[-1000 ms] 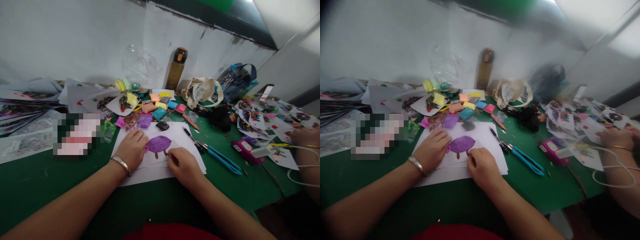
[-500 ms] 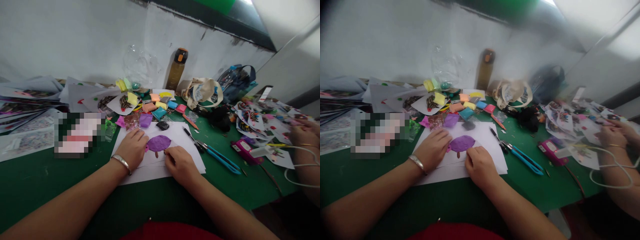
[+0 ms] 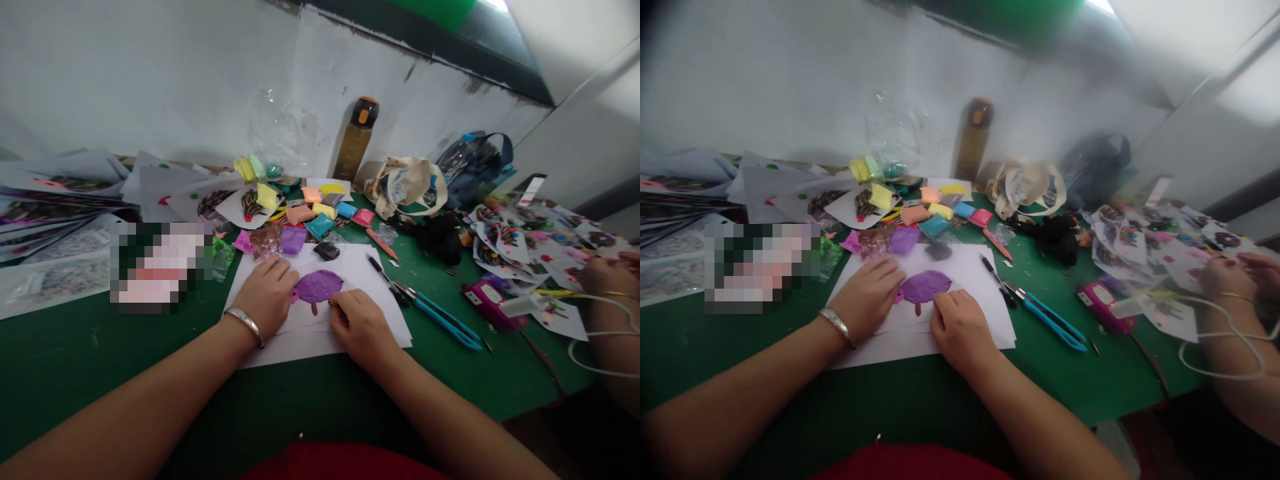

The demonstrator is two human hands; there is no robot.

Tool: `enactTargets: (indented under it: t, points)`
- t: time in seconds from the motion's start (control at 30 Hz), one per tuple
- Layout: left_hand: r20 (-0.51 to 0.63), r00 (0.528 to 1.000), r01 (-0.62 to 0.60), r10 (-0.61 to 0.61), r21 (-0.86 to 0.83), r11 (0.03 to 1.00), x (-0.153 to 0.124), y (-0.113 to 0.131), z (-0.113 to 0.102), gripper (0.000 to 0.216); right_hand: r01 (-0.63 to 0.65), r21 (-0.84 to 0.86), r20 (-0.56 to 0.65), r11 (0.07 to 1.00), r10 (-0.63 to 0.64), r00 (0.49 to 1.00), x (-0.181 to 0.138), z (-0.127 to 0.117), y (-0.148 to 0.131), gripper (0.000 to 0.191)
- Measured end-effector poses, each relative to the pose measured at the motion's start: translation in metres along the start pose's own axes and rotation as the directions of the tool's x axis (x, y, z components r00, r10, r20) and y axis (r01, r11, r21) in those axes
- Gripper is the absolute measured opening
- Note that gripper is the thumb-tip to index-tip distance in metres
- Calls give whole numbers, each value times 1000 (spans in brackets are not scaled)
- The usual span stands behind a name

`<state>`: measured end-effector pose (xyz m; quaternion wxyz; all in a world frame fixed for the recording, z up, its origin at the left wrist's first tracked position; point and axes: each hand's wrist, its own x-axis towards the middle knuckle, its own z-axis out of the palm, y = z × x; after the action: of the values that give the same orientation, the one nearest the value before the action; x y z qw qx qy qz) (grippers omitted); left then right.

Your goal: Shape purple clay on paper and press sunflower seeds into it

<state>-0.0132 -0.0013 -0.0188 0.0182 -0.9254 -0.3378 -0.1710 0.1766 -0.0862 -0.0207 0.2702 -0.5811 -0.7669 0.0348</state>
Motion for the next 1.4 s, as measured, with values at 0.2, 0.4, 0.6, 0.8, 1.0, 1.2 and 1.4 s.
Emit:
enactTargets:
  t: [0.2, 0.4, 0.6, 0.8, 1.0, 1.2, 1.4]
  points:
    - [19, 1000, 11, -11, 15, 1000, 0, 1, -1, 20, -11, -1, 0, 1000, 11, 1000, 2, 1, 0, 15]
    - [1, 1000, 5, -5, 6, 1000, 0, 1, -2, 19, 13, 18, -2, 1000, -13, 1000, 0, 1, 1, 15]
    - [9, 1000, 14, -14, 0, 1000, 0, 1, -2, 18, 4, 16, 14, 1000, -4, 1000, -2, -1, 1, 15]
    - [14, 1000, 14, -14, 10, 1000, -1, 1, 0, 20, 15, 67, -19, 998, -14, 1000, -2, -1, 0, 15]
    - [10, 1000, -5, 4, 34, 999, -1, 1, -1, 19, -4, 103, -7, 995, 5, 1000, -4, -3, 2, 15]
    - [11, 1000, -13, 13, 44, 999, 0, 0, -2, 19, -24, 133, 28, 991, 21, 999, -7, -7, 3, 13]
    - [-14, 999, -31, 31, 31, 999, -1, -1, -1, 24, -30, 152, 18, 988, 27, 999, -6, -7, 3, 13]
